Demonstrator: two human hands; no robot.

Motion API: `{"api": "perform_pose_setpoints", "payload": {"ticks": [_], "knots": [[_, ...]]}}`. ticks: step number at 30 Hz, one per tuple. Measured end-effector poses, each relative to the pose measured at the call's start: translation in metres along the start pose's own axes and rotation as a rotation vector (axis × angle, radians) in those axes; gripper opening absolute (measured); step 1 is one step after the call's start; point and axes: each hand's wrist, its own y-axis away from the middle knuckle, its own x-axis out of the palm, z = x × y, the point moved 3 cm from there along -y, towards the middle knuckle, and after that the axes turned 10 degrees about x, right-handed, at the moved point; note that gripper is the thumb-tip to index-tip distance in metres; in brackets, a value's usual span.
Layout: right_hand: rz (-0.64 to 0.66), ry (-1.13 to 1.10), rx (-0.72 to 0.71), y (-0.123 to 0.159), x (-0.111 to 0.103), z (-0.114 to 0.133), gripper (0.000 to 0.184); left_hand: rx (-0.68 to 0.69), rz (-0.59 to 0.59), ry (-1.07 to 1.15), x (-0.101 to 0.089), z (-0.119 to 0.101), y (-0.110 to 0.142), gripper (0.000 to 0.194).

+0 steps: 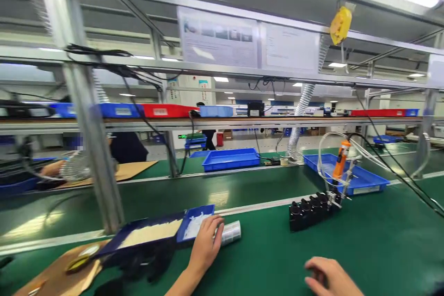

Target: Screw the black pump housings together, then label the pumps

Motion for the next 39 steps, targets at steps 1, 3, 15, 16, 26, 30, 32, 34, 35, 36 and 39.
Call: {"api": "perform_pose_setpoints", "payload": {"ticks": [1,3,15,16,26,30,32,34,35,36,39], "knots": [[0.037,-0.055,-0.071,-0.028,0.027,0.029,0.034,-0.027,0.021,-0.035,-0.005,0.011,0.002,0.025],[0.044,-0.186,-0.187,-0.083,0.078,0.08,0.037,-0.046,0.098,-0.098,-0.01,0.023,0.006,0.027],[0.104,-0.72,-0.193,-0.211,0.187,0.128,0.069,-0.241,0.281,0.272,0.007,0.026,0.025,0.061],[0.112,-0.725,-0.21,-0.206,0.182,0.125,0.066,-0.252,0.276,0.301,0.007,0.025,0.026,0.071],[0.086,-0.568,-0.263,-0.194,0.149,0.125,0.032,-0.462,0.199,0.63,0.022,0.006,0.022,0.036],[0.076,-0.532,-0.282,-0.189,0.149,0.132,0.025,-0.408,0.123,0.611,0.017,0.002,0.013,0.033],[0.066,-0.527,-0.288,-0.187,0.149,0.136,0.024,-0.409,0.085,0.604,0.016,0.001,0.01,0.027],[0.047,-0.527,-0.287,-0.185,0.15,0.138,0.024,-0.424,0.054,0.599,0.017,0.0,0.008,0.024],[0.041,-0.525,-0.282,-0.185,0.151,0.139,0.024,-0.436,0.037,0.597,0.018,0.001,0.008,0.024],[0.04,-0.52,-0.276,-0.185,0.151,0.139,0.024,-0.448,0.024,0.592,0.019,0.001,0.008,0.025],[0.051,-0.492,-0.259,-0.187,0.155,0.138,0.022,-0.466,0.0,0.564,0.023,0.002,0.009,0.026]]}}
